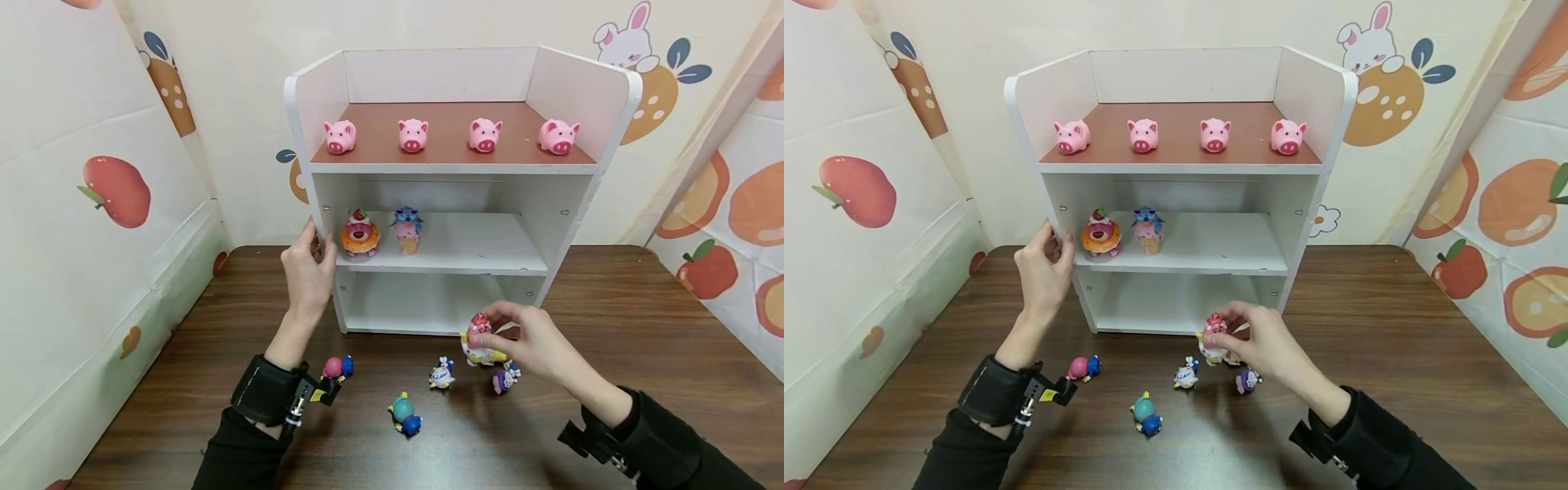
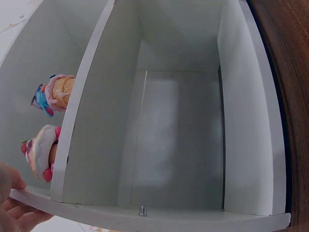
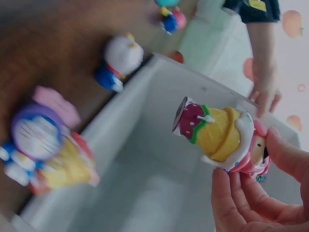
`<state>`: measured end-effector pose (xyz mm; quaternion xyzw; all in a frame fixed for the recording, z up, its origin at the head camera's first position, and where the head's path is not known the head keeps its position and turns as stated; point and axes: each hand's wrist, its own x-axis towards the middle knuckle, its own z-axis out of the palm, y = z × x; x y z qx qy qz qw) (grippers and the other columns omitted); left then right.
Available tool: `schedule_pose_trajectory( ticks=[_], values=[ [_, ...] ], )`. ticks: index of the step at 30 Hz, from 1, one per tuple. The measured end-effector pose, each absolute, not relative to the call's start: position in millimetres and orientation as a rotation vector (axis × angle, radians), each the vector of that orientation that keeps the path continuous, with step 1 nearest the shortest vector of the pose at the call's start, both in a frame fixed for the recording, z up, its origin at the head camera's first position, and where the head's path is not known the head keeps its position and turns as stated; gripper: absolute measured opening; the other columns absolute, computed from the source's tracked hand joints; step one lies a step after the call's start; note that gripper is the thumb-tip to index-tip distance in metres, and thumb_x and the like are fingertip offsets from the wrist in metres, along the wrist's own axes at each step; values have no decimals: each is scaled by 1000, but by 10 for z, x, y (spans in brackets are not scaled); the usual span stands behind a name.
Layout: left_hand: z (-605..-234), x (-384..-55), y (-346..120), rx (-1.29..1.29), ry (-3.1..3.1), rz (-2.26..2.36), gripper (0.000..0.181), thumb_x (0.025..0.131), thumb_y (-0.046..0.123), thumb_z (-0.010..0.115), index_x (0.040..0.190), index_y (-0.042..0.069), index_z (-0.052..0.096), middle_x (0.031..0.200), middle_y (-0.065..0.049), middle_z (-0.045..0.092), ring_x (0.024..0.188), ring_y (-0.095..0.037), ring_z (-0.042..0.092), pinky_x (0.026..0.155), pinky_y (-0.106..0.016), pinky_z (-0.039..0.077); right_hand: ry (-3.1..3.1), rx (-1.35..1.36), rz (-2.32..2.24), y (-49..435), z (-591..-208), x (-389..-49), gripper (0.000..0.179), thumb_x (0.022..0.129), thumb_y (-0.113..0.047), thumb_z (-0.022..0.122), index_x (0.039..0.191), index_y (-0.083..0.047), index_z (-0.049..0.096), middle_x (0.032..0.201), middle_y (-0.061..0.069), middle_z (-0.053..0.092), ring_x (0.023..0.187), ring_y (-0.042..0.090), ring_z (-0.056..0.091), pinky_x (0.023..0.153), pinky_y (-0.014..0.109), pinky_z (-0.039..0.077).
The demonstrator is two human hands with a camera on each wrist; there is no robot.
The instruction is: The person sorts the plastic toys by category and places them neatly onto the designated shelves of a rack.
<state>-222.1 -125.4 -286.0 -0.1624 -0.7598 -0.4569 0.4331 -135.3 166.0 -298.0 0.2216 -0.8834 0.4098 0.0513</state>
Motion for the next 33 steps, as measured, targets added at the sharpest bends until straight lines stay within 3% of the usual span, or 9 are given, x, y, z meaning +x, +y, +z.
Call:
schedule_pose_trajectory(
  ticks=[8,19,33],
  values=[
    [-2859,-2213,-1256,-397,-1895,-1145,31,83,-3,54,114,-8,54,107,-21,59,92,-29,59,66,-36,52,-2637,669,1079,1615,-2626,-1417,17,77,-18,69,87,-6,62,75,-2,60,71,10,56,65,24,51],
    [-2869,-2223,-1258,-403,-1897,-1141,31,84,-2,53,115,-7,54,108,-21,59,93,-29,59,65,-36,53,-2603,535,980,1514,-2259,-1601,29,79,-25,67,93,-1,61,83,8,63,74,17,59,62,21,48],
    [-2866,-2217,-1251,-406,-1893,-1134,32,83,-3,54,115,-7,53,108,-20,59,93,-28,59,66,-36,53,-2612,349,968,1464,-2133,-2017,41,82,-31,63,101,5,58,92,18,61,84,25,56,68,33,43]
  ],
)
